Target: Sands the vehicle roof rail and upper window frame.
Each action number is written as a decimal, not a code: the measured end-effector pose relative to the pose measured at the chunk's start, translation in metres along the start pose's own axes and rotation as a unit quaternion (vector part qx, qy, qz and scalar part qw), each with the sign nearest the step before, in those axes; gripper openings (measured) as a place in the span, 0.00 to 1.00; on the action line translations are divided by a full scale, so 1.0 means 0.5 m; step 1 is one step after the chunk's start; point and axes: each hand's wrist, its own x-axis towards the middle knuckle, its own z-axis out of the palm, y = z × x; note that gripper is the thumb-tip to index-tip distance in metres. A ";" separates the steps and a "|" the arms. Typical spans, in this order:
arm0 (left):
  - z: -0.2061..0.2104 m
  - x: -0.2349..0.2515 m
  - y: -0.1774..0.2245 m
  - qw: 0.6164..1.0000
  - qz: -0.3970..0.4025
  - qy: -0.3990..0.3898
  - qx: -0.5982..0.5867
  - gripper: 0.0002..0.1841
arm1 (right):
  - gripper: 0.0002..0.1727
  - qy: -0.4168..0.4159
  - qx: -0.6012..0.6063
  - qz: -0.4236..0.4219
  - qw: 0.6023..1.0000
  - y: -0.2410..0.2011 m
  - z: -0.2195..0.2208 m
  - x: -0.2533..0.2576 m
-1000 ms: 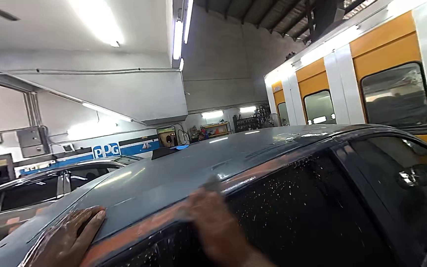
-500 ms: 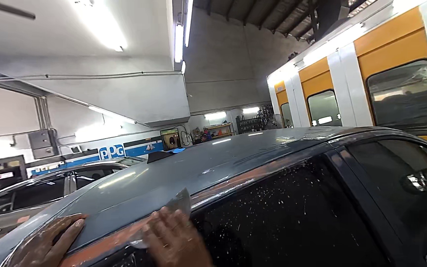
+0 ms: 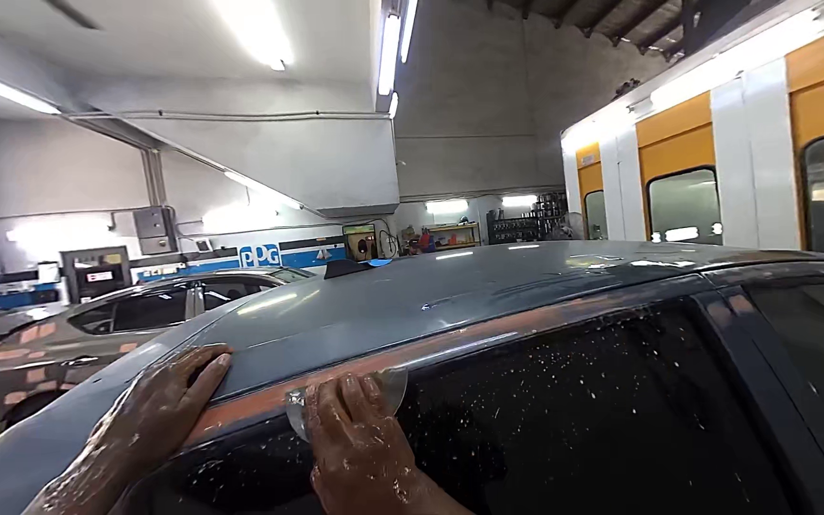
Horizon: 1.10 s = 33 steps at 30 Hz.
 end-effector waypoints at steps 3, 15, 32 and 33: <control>-0.003 0.001 -0.009 1.000 -0.007 -0.002 0.005 0.32 | 0.22 0.055 -0.031 -0.027 0.998 0.153 -0.042 -0.017; 0.001 0.008 0.006 0.999 0.003 0.031 0.003 0.31 | 0.24 0.033 -0.014 -0.001 0.999 0.198 -0.051 -0.007; -0.022 0.001 0.045 0.999 0.001 0.033 0.031 0.31 | 0.17 0.022 -0.008 -0.044 0.999 0.241 -0.083 0.020; -0.026 -0.001 0.046 0.999 0.004 0.030 0.025 0.31 | 0.19 0.019 -0.007 -0.070 0.997 0.196 -0.062 0.039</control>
